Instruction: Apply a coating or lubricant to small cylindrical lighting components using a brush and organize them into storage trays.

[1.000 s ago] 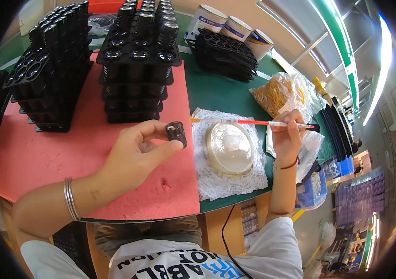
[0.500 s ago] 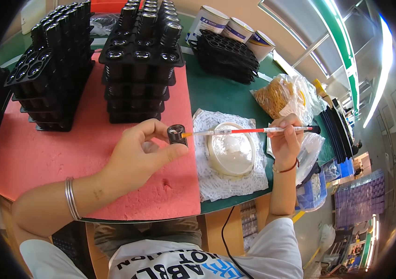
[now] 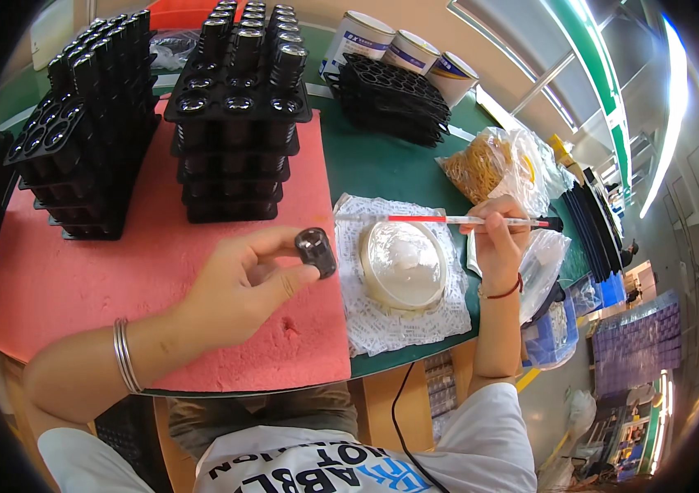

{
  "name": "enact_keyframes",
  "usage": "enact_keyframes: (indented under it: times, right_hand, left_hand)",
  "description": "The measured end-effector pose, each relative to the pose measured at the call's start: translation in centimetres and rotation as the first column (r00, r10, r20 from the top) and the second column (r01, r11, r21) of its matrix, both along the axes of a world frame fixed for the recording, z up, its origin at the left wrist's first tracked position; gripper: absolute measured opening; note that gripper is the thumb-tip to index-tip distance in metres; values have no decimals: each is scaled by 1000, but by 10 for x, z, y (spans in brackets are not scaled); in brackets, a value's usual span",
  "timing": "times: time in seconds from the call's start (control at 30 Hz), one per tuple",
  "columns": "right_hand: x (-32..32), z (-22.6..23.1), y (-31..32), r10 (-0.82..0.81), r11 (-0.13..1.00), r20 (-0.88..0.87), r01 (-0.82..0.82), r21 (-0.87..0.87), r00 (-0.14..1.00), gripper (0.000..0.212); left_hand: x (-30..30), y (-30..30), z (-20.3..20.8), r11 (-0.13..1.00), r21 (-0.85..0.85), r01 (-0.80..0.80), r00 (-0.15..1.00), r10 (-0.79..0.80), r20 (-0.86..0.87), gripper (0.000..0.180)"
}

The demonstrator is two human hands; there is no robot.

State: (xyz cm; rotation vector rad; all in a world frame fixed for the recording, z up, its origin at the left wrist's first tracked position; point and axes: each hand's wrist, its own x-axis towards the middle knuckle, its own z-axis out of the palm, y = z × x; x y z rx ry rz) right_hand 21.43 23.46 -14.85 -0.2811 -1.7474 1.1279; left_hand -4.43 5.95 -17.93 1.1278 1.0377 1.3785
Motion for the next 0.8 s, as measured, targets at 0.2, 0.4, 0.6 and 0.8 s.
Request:
enact_keyframes:
  times: [0.2, 0.4, 0.6, 0.8]
  right_hand:
    - [0, 3, 1, -4, 993, -170, -16, -120, 985, 15]
    - [4, 4, -3, -34, 993, -174, 14, -115, 984, 14]
    - [-2, 6, -4, -1, 996, -212, -19, -93, 977, 13]
    - [-4, 6, -3, -6, 994, -213, -18, -110, 977, 13]
  left_hand:
    - [-5, -13, 20, 997, 49, -54, 988, 60, -141, 25]
    - [-48, -29, 99, 506, 856, 107, 371, 778, -506, 32]
    - [-128, -58, 132, 451, 708, -543, 42, 857, -513, 24]
    - [-173, -46, 126, 576, 511, -638, -106, 591, -800, 31]
